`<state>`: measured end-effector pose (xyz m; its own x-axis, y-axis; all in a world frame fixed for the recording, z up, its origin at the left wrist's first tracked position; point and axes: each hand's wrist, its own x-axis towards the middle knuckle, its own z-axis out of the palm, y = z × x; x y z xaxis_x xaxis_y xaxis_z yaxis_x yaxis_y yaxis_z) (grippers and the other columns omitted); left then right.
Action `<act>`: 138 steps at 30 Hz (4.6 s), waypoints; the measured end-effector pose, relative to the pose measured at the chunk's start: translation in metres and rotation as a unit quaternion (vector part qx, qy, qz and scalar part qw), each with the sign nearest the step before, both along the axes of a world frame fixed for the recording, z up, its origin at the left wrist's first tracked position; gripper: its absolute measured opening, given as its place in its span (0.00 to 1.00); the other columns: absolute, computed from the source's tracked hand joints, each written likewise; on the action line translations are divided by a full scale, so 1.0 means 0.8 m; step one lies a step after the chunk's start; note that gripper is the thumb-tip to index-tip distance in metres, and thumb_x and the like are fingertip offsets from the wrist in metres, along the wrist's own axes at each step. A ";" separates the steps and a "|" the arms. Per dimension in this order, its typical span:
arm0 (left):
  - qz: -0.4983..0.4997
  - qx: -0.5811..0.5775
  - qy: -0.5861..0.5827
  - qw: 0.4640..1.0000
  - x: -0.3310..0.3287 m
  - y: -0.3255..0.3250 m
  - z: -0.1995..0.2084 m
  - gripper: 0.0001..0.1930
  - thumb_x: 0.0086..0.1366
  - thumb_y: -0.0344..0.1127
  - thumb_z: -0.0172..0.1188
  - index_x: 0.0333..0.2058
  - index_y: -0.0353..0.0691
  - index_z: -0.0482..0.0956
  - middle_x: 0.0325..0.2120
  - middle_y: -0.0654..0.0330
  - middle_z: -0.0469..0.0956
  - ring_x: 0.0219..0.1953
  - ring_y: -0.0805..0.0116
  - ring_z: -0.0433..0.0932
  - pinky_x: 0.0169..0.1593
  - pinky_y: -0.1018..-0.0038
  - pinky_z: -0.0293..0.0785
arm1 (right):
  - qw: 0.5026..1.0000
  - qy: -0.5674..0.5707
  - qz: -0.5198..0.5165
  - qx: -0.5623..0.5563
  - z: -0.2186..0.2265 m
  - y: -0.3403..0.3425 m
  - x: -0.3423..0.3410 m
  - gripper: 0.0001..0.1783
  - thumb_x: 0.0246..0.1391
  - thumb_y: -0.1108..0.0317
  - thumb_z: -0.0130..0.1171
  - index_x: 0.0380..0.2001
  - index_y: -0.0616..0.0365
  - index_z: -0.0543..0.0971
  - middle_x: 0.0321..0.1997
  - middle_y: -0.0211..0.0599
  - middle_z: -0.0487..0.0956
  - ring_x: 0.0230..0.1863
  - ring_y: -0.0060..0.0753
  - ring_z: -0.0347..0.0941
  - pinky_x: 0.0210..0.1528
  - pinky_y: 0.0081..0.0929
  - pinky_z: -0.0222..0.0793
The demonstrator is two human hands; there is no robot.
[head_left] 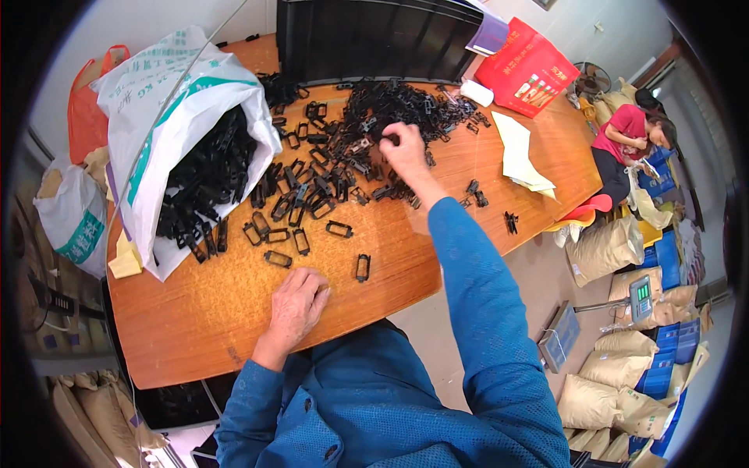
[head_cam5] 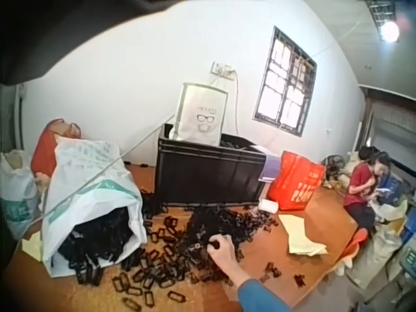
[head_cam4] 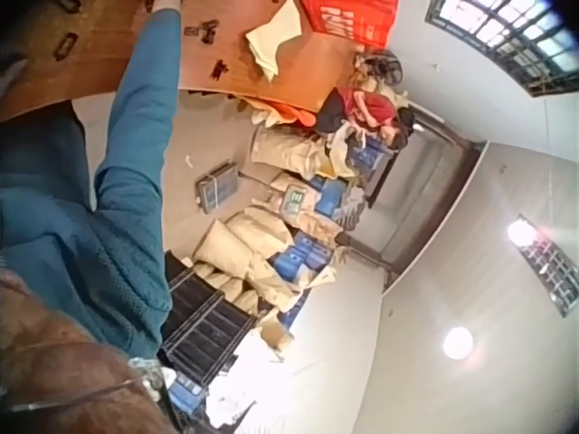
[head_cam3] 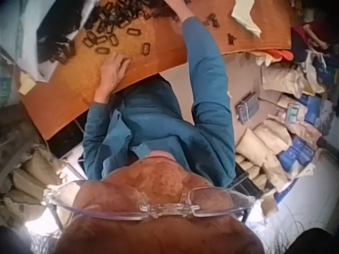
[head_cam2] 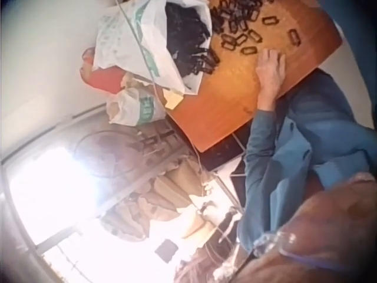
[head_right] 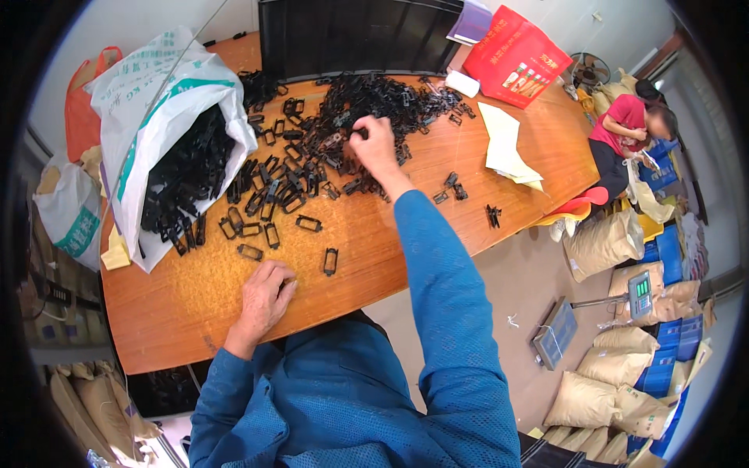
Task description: Assembling small black plastic components by hand at a workbench.
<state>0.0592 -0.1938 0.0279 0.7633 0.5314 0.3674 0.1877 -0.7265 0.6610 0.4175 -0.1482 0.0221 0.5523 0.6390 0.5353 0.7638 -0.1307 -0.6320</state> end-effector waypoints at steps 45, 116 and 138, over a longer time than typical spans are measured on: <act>0.000 -0.001 0.004 1.000 -0.012 0.000 -0.008 0.07 0.55 0.29 0.61 0.32 0.38 0.74 0.31 0.57 0.73 0.36 0.55 0.74 0.38 0.65 0.73 | 0.914 -0.071 0.335 -0.216 0.051 -0.114 -0.138 0.08 0.53 0.74 0.59 0.38 0.57 0.76 0.36 0.32 0.74 0.36 0.29 0.75 0.35 0.25 0.75; 0.070 -0.527 -0.247 0.810 -0.046 -0.025 -0.003 0.11 0.61 0.28 0.61 0.40 0.36 0.71 0.34 0.63 0.74 0.34 0.79 0.74 0.39 0.81 0.74 | 0.771 0.550 0.321 -0.013 0.003 -0.136 -0.312 0.02 0.57 0.74 0.57 0.33 0.60 0.76 0.34 0.25 0.74 0.32 0.14 0.70 0.34 0.13 0.67; 0.313 -0.037 -0.008 0.949 -0.087 0.093 0.018 0.10 0.57 0.31 0.61 0.36 0.37 0.73 0.28 0.56 0.75 0.25 0.62 0.77 0.28 0.70 0.72 | 0.743 0.538 0.393 -0.060 -0.013 -0.069 -0.331 0.16 0.62 0.66 0.53 0.50 0.62 0.73 0.40 0.34 0.80 0.38 0.21 0.77 0.31 0.13 0.68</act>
<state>-0.0101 -0.1191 0.0427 0.2851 0.9033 0.3204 0.5568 -0.4282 0.7117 0.1530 -0.2033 0.0113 0.0507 0.9982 -0.0321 -0.3049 -0.0152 -0.9523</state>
